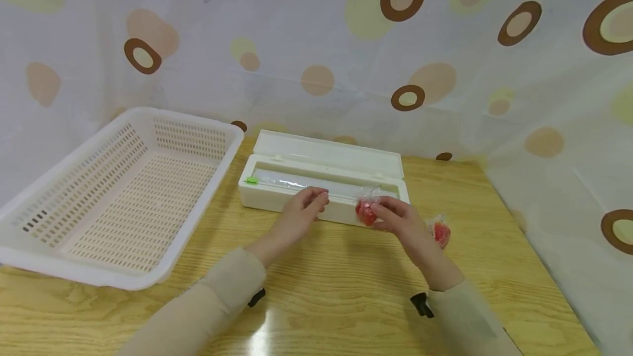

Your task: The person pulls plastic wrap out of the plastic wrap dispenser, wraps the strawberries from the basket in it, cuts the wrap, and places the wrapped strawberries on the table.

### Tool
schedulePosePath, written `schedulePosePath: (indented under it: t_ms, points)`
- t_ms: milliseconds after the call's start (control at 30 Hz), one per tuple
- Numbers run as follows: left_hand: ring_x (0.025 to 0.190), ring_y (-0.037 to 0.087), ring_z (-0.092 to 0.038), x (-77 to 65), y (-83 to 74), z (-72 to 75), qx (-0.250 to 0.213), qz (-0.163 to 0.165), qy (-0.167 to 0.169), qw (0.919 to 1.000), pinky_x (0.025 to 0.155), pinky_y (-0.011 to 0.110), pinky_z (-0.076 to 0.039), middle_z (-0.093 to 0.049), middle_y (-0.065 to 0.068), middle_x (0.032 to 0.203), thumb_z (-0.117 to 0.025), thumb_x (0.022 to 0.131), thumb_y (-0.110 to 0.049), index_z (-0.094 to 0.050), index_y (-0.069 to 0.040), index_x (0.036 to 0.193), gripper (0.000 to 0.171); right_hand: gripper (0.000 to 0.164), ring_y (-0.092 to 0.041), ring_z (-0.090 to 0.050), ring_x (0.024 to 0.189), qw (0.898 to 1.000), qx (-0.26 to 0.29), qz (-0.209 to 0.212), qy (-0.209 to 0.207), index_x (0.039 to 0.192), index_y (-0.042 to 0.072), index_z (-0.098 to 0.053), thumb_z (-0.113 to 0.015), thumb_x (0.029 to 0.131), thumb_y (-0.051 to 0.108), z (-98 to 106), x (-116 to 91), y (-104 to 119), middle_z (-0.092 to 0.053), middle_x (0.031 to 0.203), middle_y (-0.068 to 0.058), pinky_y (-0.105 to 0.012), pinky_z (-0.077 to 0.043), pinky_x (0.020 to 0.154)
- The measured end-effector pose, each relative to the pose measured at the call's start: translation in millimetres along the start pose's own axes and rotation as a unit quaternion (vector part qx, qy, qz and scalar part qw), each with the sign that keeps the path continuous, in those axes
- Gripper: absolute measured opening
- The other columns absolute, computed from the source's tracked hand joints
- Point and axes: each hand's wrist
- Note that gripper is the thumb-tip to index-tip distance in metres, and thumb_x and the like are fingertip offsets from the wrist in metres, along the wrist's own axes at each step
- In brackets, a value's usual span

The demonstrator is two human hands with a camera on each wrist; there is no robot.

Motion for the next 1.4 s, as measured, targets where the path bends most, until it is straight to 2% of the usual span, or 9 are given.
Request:
schedulePosePath:
  t_ms: [233,300,400,533,600,900,1033,1133,1400]
  points:
    - [0.1,0.03,-0.057,0.8,0.7,9.3,0.006,0.005,-0.034,0.9994,0.089,0.051,-0.05,-0.064,0.021,0.113,-0.043,0.098,-0.023,-0.058,0.003,0.116,0.036,0.057,0.005,-0.059,0.079,0.997,0.012,0.017,-0.07,0.131,-0.017,-0.035,-0.045,0.097,0.028,57.4,-14.7,-3.8,-0.059,0.09,0.025,-0.008,-0.05,0.071]
    - [0.1,0.029,-0.057,1.2,1.2,10.1,0.007,0.006,-0.037,0.9993,0.089,0.05,-0.049,-0.064,0.021,0.112,-0.043,0.098,-0.024,-0.058,0.003,0.115,0.035,0.062,0.006,-0.056,0.076,0.995,-0.038,-0.005,-0.097,0.136,-0.013,-0.033,-0.044,0.097,0.033,68.9,-14.1,-6.5,-0.056,0.086,0.026,-0.011,-0.05,0.068]
    - [0.099,0.029,-0.057,1.0,1.4,10.4,0.011,0.003,-0.04,0.9991,0.088,0.049,-0.05,-0.064,0.021,0.111,-0.044,0.098,-0.022,-0.058,0.003,0.114,0.034,0.07,0.003,-0.055,0.073,0.981,-0.144,-0.051,-0.117,0.143,-0.01,-0.026,-0.04,0.097,0.04,80.7,-9.9,-14.1,-0.062,0.093,0.009,-0.016,-0.05,0.062]
    - [0.098,0.03,-0.057,-0.6,1.5,10.3,0.012,0.001,-0.037,0.9992,0.088,0.048,-0.05,-0.064,0.022,0.11,-0.044,0.098,-0.02,-0.059,0.004,0.114,0.032,0.074,-0.01,-0.056,0.077,0.964,-0.229,-0.102,-0.085,0.145,-0.011,-0.02,-0.032,0.098,0.044,91.6,-2.8,-32.0,-0.054,0.12,-0.035,-0.025,-0.051,0.061]
    - [0.098,0.029,-0.058,-1.6,1.6,10.1,0.013,0.001,-0.035,0.9993,0.088,0.048,-0.05,-0.064,0.021,0.11,-0.045,0.097,-0.019,-0.059,0.003,0.114,0.032,0.075,-0.014,-0.056,0.079,0.961,-0.246,-0.113,-0.058,0.144,-0.013,-0.018,-0.03,0.098,0.044,95.3,0.1,-40.4,-0.045,0.129,-0.041,-0.028,-0.051,0.062]
    - [0.097,0.027,-0.059,-1.7,2.9,9.0,0.025,0.004,-0.036,0.999,0.087,0.043,-0.051,-0.064,0.021,0.109,-0.046,0.096,-0.021,-0.06,0.002,0.113,0.032,0.063,-0.009,-0.048,0.055,0.951,-0.279,-0.133,0.001,0.141,-0.016,-0.021,-0.038,0.099,0.028,89.2,14.3,-59.1,-0.06,0.09,-0.02,-0.025,-0.043,0.051]
    - [0.098,0.027,-0.06,-2.4,4.2,7.8,0.028,-0.001,-0.033,0.999,0.087,0.043,-0.051,-0.065,0.021,0.109,-0.047,0.096,-0.021,-0.06,0.003,0.113,0.032,0.06,-0.037,-0.061,0.085,0.928,-0.349,-0.131,0.011,0.138,-0.019,-0.026,-0.036,0.099,0.025,83.2,15.9,-62.4,-0.057,0.11,-0.038,-0.046,-0.052,0.075]
    - [0.098,0.026,-0.06,-3.2,3.0,7.5,0.026,0.001,-0.032,0.9991,0.087,0.043,-0.051,-0.065,0.02,0.109,-0.047,0.096,-0.021,-0.06,0.002,0.113,0.032,0.061,-0.054,-0.042,0.119,0.909,-0.398,-0.121,0.013,0.136,-0.021,-0.029,-0.034,0.099,0.026,79.1,15.9,-63.2,-0.041,0.132,-0.045,-0.062,-0.039,0.097]
    - [0.098,0.024,-0.057,-3.5,-2.7,12.1,0.028,0.008,-0.042,0.9987,0.083,0.04,-0.049,-0.064,0.017,0.109,-0.047,0.096,-0.022,-0.061,0.0,0.114,0.031,0.058,-0.056,-0.033,0.124,0.884,-0.453,-0.117,0.002,0.137,-0.02,-0.031,-0.029,0.101,0.026,75.6,14.8,-61.0,-0.036,0.137,-0.043,-0.065,-0.033,0.102]
Point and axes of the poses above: each hand's wrist, its own x-axis towards the middle knuckle, its own z-axis out of the back of the hand, y = z × x
